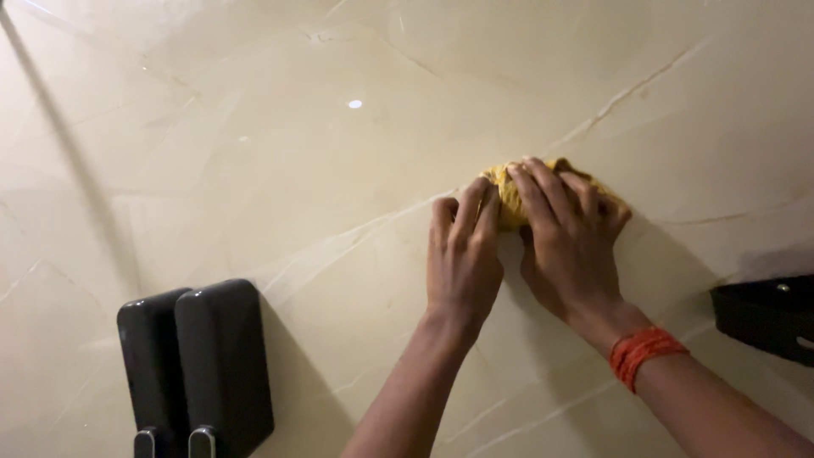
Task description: The person wipes a tiled bathroom wall using a yellow cloth. They move the cloth in circular and back-and-forth motions across the surface, cleaning around wall-mounted dispensers and a corner area.
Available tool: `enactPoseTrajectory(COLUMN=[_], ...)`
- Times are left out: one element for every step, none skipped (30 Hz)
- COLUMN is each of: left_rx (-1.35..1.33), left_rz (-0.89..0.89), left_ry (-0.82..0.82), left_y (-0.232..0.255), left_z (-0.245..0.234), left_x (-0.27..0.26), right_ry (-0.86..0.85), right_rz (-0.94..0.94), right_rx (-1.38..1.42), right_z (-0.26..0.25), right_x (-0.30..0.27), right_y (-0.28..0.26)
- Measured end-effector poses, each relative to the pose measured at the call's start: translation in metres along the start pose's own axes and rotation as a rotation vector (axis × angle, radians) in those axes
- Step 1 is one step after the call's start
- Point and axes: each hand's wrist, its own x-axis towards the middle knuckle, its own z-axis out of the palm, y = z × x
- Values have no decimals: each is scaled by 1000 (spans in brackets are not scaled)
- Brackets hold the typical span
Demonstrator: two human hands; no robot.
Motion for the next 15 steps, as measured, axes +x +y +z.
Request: enactPoseTrajectory(left_rx=[1, 2, 4, 6, 9, 11, 12, 14, 15, 30, 45, 61, 56, 50, 44], left_rz=[-2, -3, -4, 1, 5, 9, -5, -19, -32, -39, -45, -52, -50, -46, -43], left_ry=[-12, -25, -37, -35, -34, -35, -51, -68, -85, -96, -107, -116, -117, -121, -126], left_y=[-2, -6, -9, -12, -15, -18, -20, -22, -24, -25, -27, -28, -29, -31, -32], left_z=[2, 4, 6, 8, 10, 12, 14, 16, 17, 18, 19, 20, 20, 20, 19], left_x=[6, 14, 22, 31, 40, 48, 57, 66, 75, 85, 94, 102, 107, 110, 113], right_ry=[4, 8, 13, 14, 15, 14, 7, -1, -9, -62, -114, -166, -189, -215, -240], right_rz=[-3, -5, -8, -2, 3, 9, 8, 9, 10, -8, -24, -41, -81, -118, -154], right_rx=[-7, -14, -21, -22, -24, -25, -26, -27, -28, -108, -188, -268, -272, -276, -280], right_z=[1, 1, 2, 2, 3, 3, 3, 3, 2, 2, 2, 2, 3, 4, 5], right_x=[6, 14, 22, 30, 38, 47, 56, 66, 76, 88, 99, 110, 119, 126, 130], right_y=[2, 5, 7, 9, 11, 13, 15, 18, 20, 23, 26, 30, 33, 34, 36])
